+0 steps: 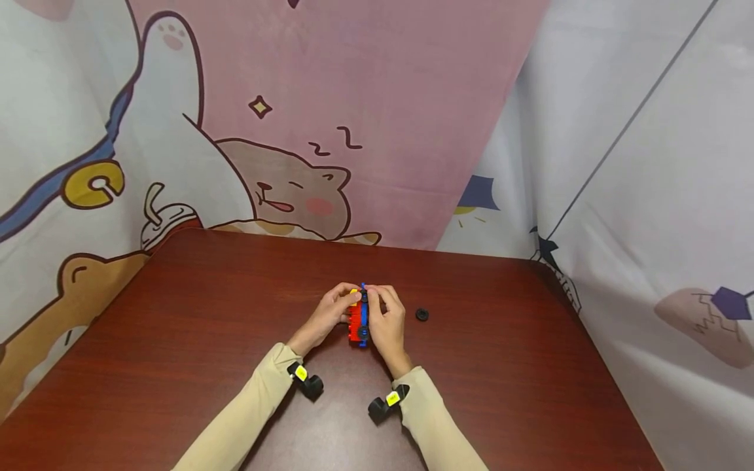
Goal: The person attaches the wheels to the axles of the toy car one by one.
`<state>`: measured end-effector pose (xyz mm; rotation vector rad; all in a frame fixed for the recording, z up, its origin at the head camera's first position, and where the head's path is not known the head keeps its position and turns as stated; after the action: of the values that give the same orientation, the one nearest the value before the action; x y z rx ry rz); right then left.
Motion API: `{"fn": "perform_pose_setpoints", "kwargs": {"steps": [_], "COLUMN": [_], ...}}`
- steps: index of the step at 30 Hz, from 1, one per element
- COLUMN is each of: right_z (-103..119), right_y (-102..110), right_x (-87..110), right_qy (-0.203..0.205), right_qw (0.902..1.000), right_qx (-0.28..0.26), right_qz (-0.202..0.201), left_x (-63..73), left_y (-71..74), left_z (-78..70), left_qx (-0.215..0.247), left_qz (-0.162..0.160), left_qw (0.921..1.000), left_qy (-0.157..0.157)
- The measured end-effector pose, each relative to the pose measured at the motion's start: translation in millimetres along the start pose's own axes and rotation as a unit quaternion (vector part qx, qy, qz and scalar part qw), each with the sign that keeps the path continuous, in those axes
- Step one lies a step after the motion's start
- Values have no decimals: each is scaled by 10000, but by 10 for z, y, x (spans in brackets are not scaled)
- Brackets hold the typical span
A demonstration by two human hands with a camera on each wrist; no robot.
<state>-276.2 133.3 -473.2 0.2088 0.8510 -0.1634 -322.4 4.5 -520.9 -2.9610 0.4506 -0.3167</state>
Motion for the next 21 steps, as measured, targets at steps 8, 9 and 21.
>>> {"fn": "perform_pose_setpoints", "kwargs": {"steps": [8, 9, 21], "right_z": [-97, -100, -378], "right_y": [-34, -36, -61], "right_x": [36, 35, 92], "right_qy": [-1561, -1629, -2101], "right_qw": [9854, 9840, 9696], "right_qx": [-376, -364, -227], "right_qz": [562, 622, 1231], "left_x": [11, 14, 26], "left_y": [20, 20, 30], "left_z": [-7, -9, -11], "left_qx": [-71, -73, -59], "left_qz": [35, 42, -11], "left_qw": [9999, 9999, 9998], "left_qy": [-109, -121, -188]}}
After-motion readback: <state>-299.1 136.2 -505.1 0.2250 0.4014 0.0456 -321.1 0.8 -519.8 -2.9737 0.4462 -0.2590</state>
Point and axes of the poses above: each hand's wrist, its own x-axis away from the middle knuckle, its own y-axis out of the back of the hand, z = x × y, the point moved 4 cm from there along -x, towards the middle knuckle, and after that the axes turned 11 degrees about y, right-handed, at the moved point
